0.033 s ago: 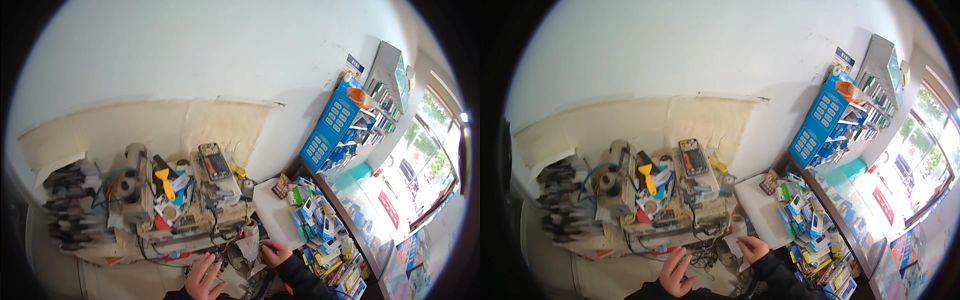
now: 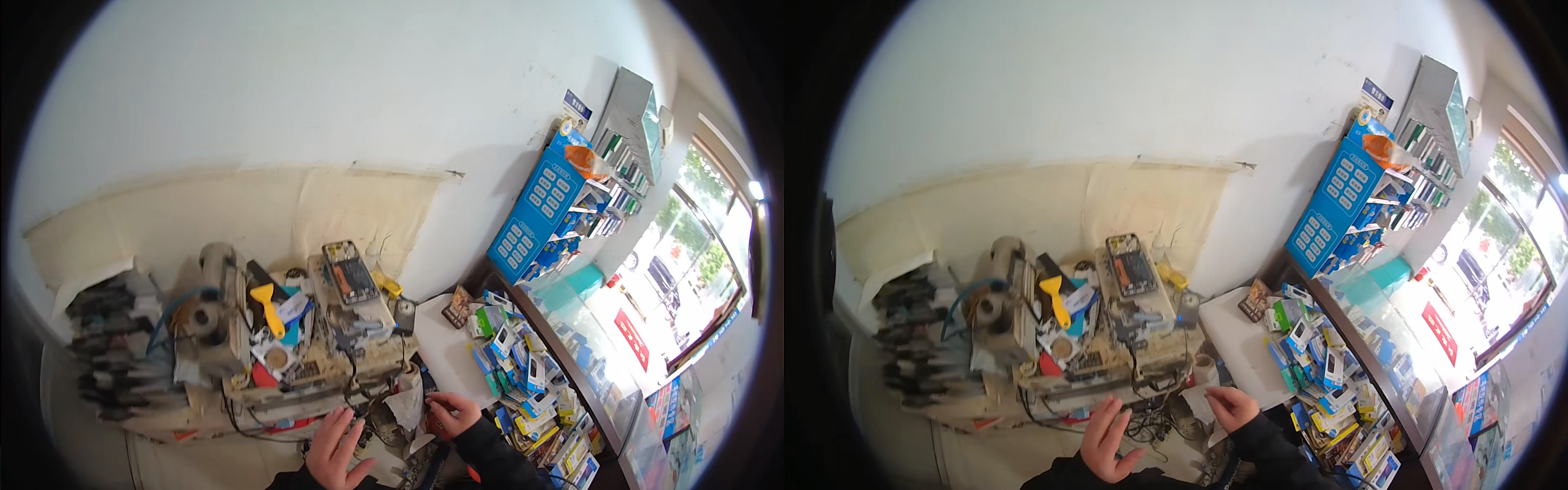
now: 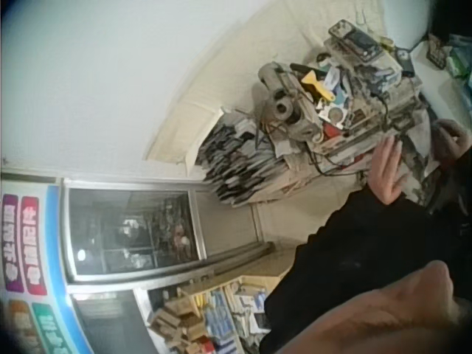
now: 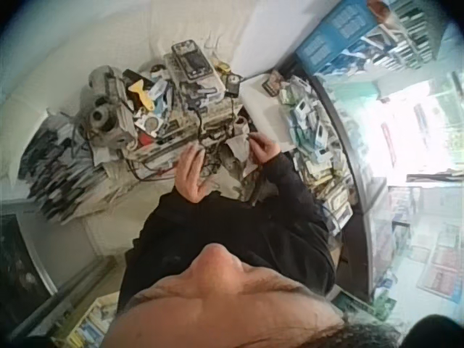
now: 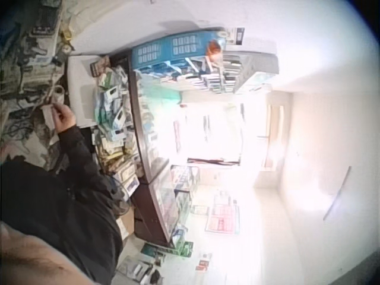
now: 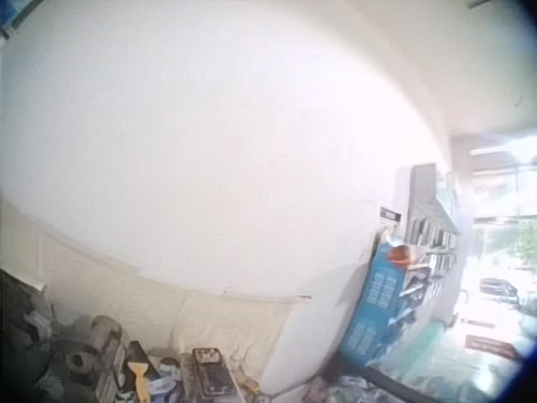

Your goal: The person works on a disassembled smartphone, using a small metal tool to pry and adjust internal components and connectors. They then apply a strip of white tape along the phone's edge and continue to manipulate the device with both hands.

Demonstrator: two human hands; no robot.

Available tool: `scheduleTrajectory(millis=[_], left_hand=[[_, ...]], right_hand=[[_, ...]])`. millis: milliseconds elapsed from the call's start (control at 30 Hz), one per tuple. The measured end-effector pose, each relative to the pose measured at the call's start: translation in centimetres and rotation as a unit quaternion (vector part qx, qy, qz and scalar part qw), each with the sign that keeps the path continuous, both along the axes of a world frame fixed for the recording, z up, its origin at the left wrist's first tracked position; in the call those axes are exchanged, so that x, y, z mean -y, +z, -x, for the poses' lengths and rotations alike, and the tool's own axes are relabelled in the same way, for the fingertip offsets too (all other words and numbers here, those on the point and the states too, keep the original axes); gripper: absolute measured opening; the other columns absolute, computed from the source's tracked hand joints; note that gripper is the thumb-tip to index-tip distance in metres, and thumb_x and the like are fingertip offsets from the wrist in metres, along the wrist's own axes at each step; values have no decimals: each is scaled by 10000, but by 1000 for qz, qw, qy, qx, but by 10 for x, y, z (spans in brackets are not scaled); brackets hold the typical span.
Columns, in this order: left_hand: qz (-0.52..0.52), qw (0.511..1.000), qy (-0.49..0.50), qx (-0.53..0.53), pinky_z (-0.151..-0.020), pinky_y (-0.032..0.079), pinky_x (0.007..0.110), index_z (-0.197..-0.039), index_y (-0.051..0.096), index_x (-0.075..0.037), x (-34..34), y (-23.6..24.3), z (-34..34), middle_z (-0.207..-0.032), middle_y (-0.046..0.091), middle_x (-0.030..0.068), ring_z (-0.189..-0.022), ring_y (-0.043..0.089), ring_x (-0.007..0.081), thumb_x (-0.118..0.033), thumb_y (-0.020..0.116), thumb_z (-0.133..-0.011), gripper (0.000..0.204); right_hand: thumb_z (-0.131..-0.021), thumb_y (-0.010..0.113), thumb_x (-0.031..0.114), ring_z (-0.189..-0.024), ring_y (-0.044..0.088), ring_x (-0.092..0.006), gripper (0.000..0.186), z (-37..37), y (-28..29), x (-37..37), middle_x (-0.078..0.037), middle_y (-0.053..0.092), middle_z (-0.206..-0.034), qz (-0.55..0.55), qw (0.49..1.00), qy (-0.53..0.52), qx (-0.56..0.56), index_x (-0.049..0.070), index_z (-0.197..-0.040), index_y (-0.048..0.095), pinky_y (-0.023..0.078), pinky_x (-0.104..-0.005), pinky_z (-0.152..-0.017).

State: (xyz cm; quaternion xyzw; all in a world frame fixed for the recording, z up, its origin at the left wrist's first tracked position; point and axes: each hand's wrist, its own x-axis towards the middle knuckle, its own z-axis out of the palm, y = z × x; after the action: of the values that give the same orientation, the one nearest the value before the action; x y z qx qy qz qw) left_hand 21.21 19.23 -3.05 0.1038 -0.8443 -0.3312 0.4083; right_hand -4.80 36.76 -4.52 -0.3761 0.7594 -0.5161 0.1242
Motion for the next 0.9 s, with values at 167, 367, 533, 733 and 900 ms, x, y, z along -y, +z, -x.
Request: scheduleTrajectory(millis=[167, 367, 533, 733, 900], left_hand=[[79, 996, -17, 41, -1219, 315, 601, -1546, 424, 120, 119, 50, 79, -1609, 403, 340, -1519, 365, 517, -500, 725, -962, 904], [108, 983, -37, 145, -1251, 206, 630, -1563, 370, 134, 186, 70, 143, -1635, 358, 349, -1559, 298, 493, -620, 632, -976, 991], [121, 978, -21, 169, -1272, 173, 606, -1558, 393, 118, 200, 73, 178, -1636, 380, 318, -1566, 319, 442, -680, 620, -952, 1028], [117, 971, 9, 208, -1255, 230, 604, -1504, 486, 100, 194, 81, 202, -1576, 469, 301, -1519, 409, 420, -718, 656, -914, 1023], [118, 970, 45, 207, -1221, 262, 667, -1397, 602, 92, 190, 80, 213, -1469, 588, 287, -1426, 526, 446, -753, 677, -861, 1003]], right_hand=[[-970, 710, 14, -753, 698, -109, 186, 6, 85, 53, -81, 760, -945, -27, 999, -16, -33, 27, -1147, 768, 550, -268, -672], [-897, 726, -39, -824, 724, -202, 279, 60, 120, 120, -120, 761, -1013, -10, 983, -16, -185, 27, -1165, 768, 573, -299, -748], [-858, 758, -54, -1045, 739, -307, 374, 111, 131, 182, -177, 746, -1224, 10, 946, 107, -306, 3, -1227, 736, 585, -373, -877], [-947, 727, 326, -1418, 522, -426, 682, 170, 120, 233, -247, 508, -1571, 28, 897, 318, -307, -33, -1493, 533, 415, -527, -1159], [-1025, 438, 689, -1572, 341, -424, 927, 191, 100, 262, -282, 365, -1668, 6, 850, 422, -316, -53, -1579, 424, 195, -578, -1284]])
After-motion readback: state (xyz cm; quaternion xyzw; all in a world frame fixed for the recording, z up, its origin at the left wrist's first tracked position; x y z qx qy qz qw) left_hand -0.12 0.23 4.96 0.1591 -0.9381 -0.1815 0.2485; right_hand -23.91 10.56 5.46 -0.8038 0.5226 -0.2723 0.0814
